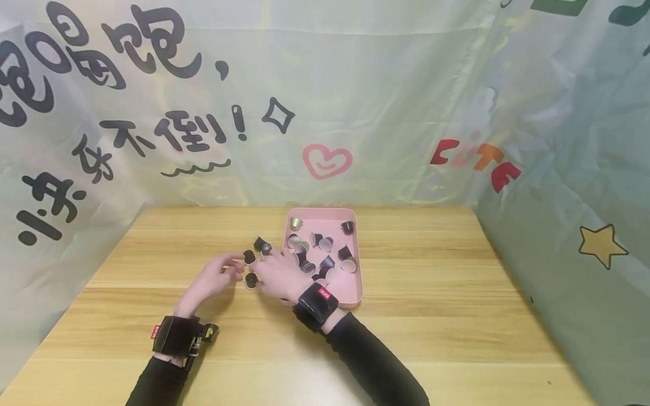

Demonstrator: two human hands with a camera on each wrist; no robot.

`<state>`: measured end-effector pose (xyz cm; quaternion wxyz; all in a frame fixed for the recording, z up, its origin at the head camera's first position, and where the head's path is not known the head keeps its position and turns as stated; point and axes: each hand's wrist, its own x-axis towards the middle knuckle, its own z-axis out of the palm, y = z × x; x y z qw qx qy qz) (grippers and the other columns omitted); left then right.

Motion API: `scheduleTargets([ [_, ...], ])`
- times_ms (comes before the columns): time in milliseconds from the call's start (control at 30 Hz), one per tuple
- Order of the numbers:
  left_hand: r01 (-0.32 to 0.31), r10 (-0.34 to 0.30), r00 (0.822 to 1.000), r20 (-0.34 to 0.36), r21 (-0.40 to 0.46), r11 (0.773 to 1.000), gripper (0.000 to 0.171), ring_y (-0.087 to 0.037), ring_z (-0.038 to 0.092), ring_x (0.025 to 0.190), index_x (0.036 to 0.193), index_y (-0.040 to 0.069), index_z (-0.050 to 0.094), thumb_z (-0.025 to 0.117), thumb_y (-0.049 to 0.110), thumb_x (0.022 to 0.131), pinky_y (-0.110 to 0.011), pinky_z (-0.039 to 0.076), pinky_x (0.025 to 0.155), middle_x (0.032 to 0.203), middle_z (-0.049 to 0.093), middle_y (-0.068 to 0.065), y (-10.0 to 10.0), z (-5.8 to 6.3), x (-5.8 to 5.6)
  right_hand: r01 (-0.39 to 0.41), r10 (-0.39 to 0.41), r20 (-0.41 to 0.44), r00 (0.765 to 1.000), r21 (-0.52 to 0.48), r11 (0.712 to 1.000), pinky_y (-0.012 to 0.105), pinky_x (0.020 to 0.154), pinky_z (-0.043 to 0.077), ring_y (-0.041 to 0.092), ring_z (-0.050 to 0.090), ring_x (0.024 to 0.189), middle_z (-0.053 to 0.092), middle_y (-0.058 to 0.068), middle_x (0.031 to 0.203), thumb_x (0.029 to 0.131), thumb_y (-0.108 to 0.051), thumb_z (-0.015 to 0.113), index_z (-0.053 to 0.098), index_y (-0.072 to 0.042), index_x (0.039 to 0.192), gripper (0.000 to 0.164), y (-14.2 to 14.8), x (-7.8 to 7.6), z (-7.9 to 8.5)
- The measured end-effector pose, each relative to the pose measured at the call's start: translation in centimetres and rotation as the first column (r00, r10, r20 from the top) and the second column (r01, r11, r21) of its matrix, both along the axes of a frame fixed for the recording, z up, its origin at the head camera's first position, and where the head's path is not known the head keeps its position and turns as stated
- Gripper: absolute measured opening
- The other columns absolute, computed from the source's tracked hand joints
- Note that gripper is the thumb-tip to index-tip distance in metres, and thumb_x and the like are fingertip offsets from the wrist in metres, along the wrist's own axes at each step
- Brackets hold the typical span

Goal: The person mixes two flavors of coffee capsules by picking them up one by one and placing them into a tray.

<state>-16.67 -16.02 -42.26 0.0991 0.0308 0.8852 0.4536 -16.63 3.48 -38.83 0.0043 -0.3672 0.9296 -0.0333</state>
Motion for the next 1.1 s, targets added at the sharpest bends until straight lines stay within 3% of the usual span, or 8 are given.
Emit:
scheduleTargets([
  [233,-0.001,0.001,1.000,-0.004,0.005,1.000,0.044,-0.030,0.069,0.099,0.140,-0.005,0.049,0.042,-0.008,0.098,-0.024,0.054,0.070,0.124,0.062,-0.028,0.1,0.1,0.0,0.065,-0.066,0.011,0.998,0.069,0.995,0.043,0.097,0.045,0.020,0.065,0.107,0.075,-0.007,0.107,0.091,-0.031,0.070,0.071,-0.028,0.110,0.019,-1.3,-0.3,-0.8],
  [333,0.002,-0.002,1.000,-0.008,0.000,1.000,0.044,-0.030,0.069,0.099,0.140,-0.005,0.049,0.042,-0.008,0.097,-0.025,0.054,0.071,0.124,0.063,-0.028,0.1,0.1,0.0,0.071,-0.072,0.003,0.997,0.085,0.994,0.041,0.095,0.045,0.020,0.066,0.106,0.075,-0.008,0.108,0.091,-0.032,0.070,0.071,-0.028,0.110,0.019,-1.7,-0.4,-0.9],
  [600,-0.004,0.002,0.999,-0.052,-0.033,0.999,0.054,-0.033,0.069,0.102,0.140,-0.007,0.050,0.048,-0.015,0.086,-0.046,0.057,0.094,0.123,0.063,-0.029,-0.6,0.0,0.1,0.062,-0.060,-0.021,0.998,0.145,0.987,0.046,0.108,0.043,0.023,0.066,0.115,0.074,-0.005,0.121,0.092,-0.040,0.068,0.069,-0.030,0.118,0.028,-3.3,-0.4,-1.2],
  [800,-0.012,0.010,0.998,-0.058,-0.027,1.000,0.059,-0.032,0.069,0.101,0.139,-0.006,0.051,0.046,-0.018,0.081,-0.048,0.055,0.097,0.123,0.064,-0.029,-0.9,0.2,0.2,0.046,-0.041,-0.034,0.999,0.191,0.980,0.042,0.106,0.043,0.019,0.070,0.103,0.076,-0.004,0.105,0.092,-0.039,0.069,0.072,-0.030,0.106,0.017,-3.8,0.0,-1.5],
  [933,-0.007,0.004,0.998,-0.061,-0.039,0.999,0.058,-0.033,0.069,0.102,0.139,-0.006,0.051,0.047,-0.017,0.082,-0.048,0.055,0.096,0.123,0.064,-0.029,-0.9,0.3,0.2,0.028,-0.022,-0.044,0.999,0.150,0.988,0.041,0.106,0.042,0.016,0.070,0.095,0.075,-0.007,0.094,0.091,-0.036,0.071,0.072,-0.030,0.100,0.011,-3.4,0.3,-1.4],
  [1100,-0.002,0.000,0.997,-0.071,-0.037,0.999,0.056,-0.033,0.069,0.101,0.138,-0.006,0.052,0.048,-0.016,0.084,-0.047,0.056,0.094,0.122,0.064,-0.029,-0.9,0.3,0.3,0.002,-0.001,-0.066,0.998,0.002,1.000,0.041,0.101,0.045,0.015,0.069,0.088,0.073,-0.009,0.088,0.093,-0.034,0.066,0.070,-0.027,0.095,0.008,-2.0,1.0,-0.2],
])
